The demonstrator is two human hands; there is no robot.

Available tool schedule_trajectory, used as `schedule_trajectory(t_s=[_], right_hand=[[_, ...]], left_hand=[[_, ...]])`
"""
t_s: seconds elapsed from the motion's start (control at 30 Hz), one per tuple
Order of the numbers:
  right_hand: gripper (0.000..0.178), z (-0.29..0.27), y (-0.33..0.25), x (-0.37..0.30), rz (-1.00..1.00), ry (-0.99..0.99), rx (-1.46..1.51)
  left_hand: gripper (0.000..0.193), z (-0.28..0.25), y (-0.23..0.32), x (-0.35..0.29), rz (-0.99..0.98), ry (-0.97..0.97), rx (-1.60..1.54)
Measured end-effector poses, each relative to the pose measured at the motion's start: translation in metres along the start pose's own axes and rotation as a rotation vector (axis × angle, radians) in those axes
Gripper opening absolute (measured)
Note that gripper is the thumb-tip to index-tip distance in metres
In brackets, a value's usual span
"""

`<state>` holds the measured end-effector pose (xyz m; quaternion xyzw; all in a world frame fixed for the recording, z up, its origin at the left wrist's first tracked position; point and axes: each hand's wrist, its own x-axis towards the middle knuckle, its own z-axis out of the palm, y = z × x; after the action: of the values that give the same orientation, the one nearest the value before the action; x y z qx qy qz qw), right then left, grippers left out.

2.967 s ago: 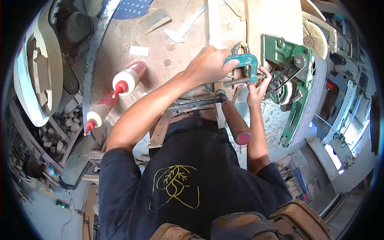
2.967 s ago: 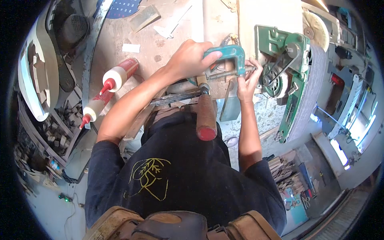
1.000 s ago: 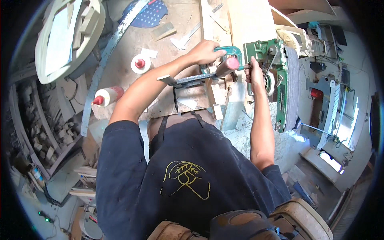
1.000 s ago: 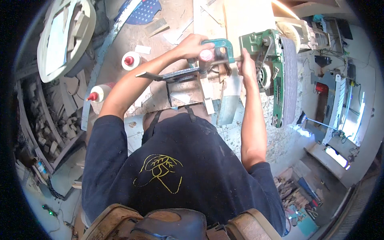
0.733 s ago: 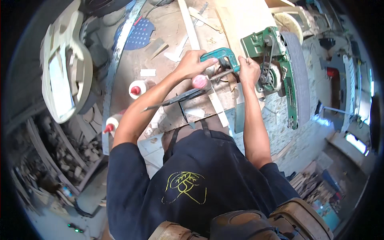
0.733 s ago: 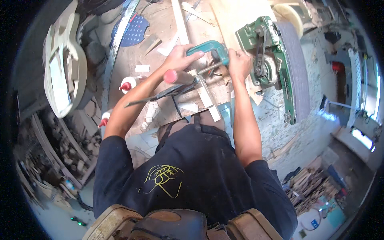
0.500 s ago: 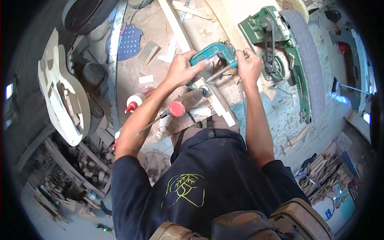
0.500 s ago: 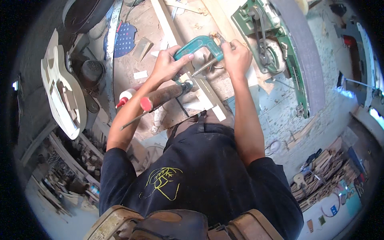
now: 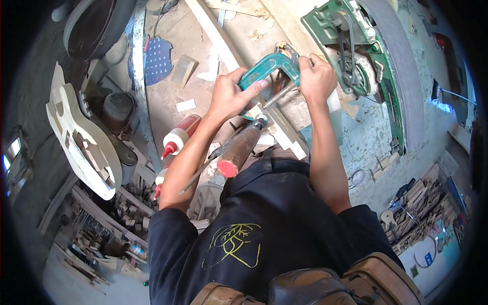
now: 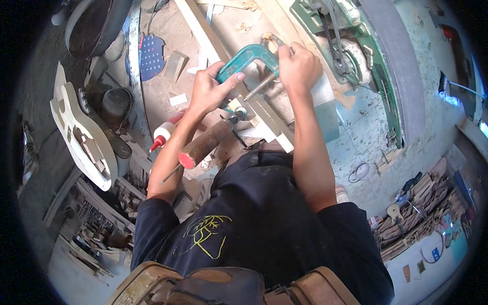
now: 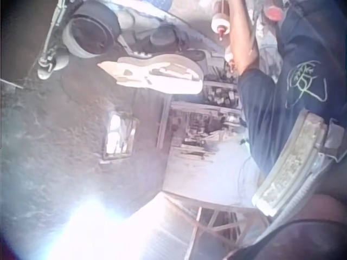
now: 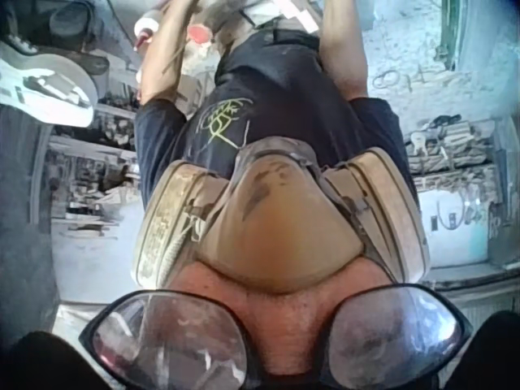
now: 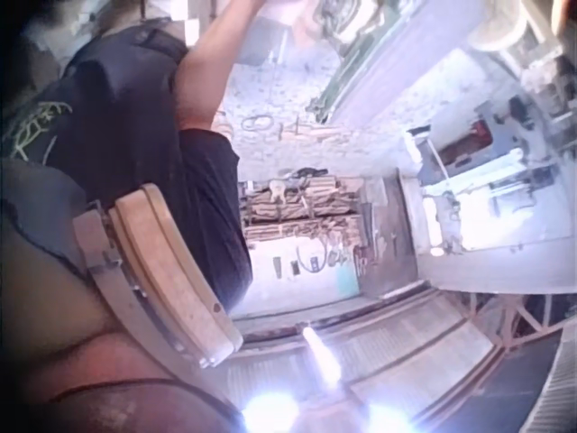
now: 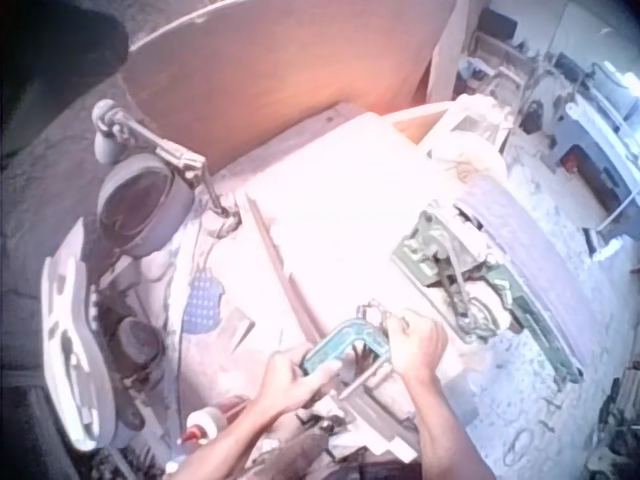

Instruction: The person uses a C-clamp to secure wooden components on a workbench, tightening the screw by hand and checking the alignment with a square. The person then adjusts the clamp and repeats the process to ensure the pieces are held firmly in place.

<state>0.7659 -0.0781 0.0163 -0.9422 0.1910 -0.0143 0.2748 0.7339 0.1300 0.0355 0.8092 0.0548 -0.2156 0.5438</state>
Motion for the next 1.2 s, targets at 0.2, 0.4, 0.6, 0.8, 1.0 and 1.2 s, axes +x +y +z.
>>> schedule_trajectory(t_s=[0.2,0.4,0.6,0.8,1.0,1.2], right_hand=[[0.029,0.015,0.009,-0.003,-0.059,0.034,0.555],[0.034,0.017,0.018,-0.01,-0.07,-0.081,1.002],[0.058,-0.011,0.013,0.002,-0.025,-0.248,0.643],[0.064,-0.053,-0.021,0.028,0.108,-0.598,-0.291],[0.035,-0.033,0.001,0.047,0.242,-0.792,-0.207],[0.041,-0.026,0.009,0.031,0.412,-0.669,0.257]], left_hand=[[0.031,-0.004,-0.007,-0.003,-0.013,0.0,-0.034],[0.027,-0.013,-0.009,-0.01,0.054,-0.007,-0.033],[0.025,-0.01,-0.012,-0.008,0.054,0.02,0.014],[0.036,-0.005,-0.006,-0.003,0.037,0.054,0.05],[0.035,0.002,-0.001,-0.001,0.131,0.044,0.045],[0.038,0.008,-0.008,0.002,0.167,0.067,0.067]])
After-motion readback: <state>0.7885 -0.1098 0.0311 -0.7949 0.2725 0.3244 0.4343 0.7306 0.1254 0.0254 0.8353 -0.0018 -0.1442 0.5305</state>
